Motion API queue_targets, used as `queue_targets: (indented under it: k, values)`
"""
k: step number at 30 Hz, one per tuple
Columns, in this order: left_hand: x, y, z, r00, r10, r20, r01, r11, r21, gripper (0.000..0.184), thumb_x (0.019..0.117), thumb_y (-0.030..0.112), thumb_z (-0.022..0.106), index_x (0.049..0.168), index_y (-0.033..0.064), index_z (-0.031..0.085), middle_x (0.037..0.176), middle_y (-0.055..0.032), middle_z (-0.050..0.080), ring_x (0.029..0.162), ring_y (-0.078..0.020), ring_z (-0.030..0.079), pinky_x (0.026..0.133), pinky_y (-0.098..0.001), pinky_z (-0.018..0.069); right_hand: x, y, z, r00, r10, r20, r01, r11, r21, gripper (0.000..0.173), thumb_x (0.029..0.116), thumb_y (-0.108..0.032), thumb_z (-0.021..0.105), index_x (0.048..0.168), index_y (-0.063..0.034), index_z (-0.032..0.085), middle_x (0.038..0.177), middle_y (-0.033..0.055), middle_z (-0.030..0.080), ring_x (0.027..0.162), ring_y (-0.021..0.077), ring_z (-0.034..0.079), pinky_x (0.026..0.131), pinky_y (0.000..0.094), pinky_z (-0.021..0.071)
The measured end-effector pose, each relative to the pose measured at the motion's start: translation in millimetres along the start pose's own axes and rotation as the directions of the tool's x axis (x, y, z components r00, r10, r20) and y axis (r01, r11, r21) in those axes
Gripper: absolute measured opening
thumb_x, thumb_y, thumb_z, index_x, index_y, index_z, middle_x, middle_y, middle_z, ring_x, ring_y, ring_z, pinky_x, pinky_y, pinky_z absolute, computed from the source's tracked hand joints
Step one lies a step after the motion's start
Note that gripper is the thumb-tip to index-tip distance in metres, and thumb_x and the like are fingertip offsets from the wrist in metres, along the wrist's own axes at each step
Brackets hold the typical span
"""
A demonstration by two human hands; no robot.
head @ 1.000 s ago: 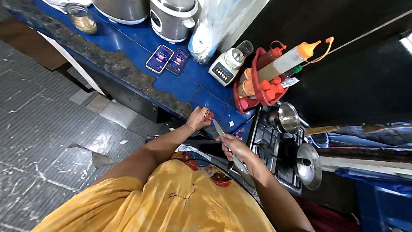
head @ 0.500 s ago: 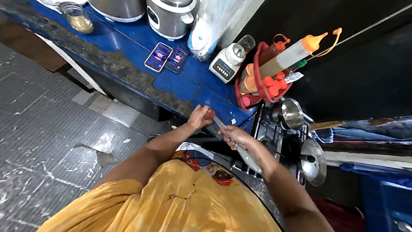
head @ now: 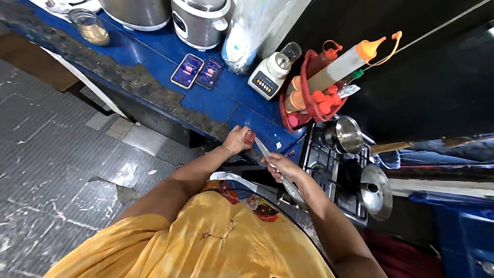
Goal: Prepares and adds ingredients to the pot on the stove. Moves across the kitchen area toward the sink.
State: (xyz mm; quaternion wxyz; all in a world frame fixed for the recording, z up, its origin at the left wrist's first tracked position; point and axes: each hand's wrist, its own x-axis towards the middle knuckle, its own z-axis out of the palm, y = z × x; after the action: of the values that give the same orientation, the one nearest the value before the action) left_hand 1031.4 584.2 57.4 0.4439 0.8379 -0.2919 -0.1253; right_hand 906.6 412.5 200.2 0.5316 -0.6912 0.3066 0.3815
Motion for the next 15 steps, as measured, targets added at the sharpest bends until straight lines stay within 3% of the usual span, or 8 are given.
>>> queue_targets:
  k: [5, 9, 13, 15]
  values:
    - [0.2, -2.5, -1.3, 1.000, 0.025, 0.017, -0.024, 0.999, -0.026, 0.062, 0.0707, 0.029, 0.092, 0.124, 0.0121, 0.064, 0.116, -0.0136, 0.068, 0.113, -0.0306, 0.063, 0.100, -0.0486, 0.0516, 2.7, 16.6, 3.0, 0.995, -0.055, 0.080, 0.034, 0.971, 0.237, 0.030, 0.1133, -0.030, 0.034, 0.123, -0.0116, 0.054, 0.062, -0.0044, 0.041, 0.041, 0.0054, 0.038, 0.036, 0.0203, 0.0376]
    - [1.9, -1.4, -5.1, 0.998, 0.014, 0.058, -0.013, 1.000, -0.008, 0.062, 0.0719, 0.028, 0.090, 0.126, 0.0124, 0.064, 0.118, -0.0154, 0.067, 0.114, -0.0327, 0.063, 0.100, -0.0509, 0.0519, -4.6, -0.2, 5.6, 1.000, 0.011, 0.000, -0.011, 0.999, 0.038, 0.029, 0.1137, -0.031, 0.034, 0.125, -0.0108, 0.053, 0.064, -0.0025, 0.043, 0.042, 0.0081, 0.040, 0.039, 0.0237, 0.0409]
    - [3.0, -1.0, -8.0, 0.996, 0.010, 0.088, -0.008, 1.000, -0.026, 0.062, 0.0709, 0.026, 0.092, 0.125, 0.0134, 0.065, 0.119, -0.0156, 0.066, 0.114, -0.0326, 0.063, 0.099, -0.0519, 0.0523, -3.7, -4.6, -9.6, 0.996, 0.039, 0.074, -0.042, 0.998, 0.036, 0.029, 0.1133, -0.031, 0.035, 0.124, -0.0122, 0.054, 0.064, -0.0035, 0.043, 0.042, 0.0069, 0.039, 0.038, 0.0218, 0.0391]
    - [4.0, -0.6, -8.7, 0.996, -0.004, 0.089, 0.007, 1.000, -0.030, 0.062, 0.0712, 0.027, 0.091, 0.125, 0.0139, 0.064, 0.118, -0.0161, 0.065, 0.112, -0.0322, 0.063, 0.098, -0.0516, 0.0529, -3.1, -3.0, -3.1, 1.000, 0.017, 0.026, -0.016, 1.000, -0.015, 0.029, 0.1135, -0.031, 0.035, 0.126, -0.0114, 0.053, 0.065, -0.0027, 0.043, 0.042, 0.0079, 0.040, 0.039, 0.0231, 0.0410]
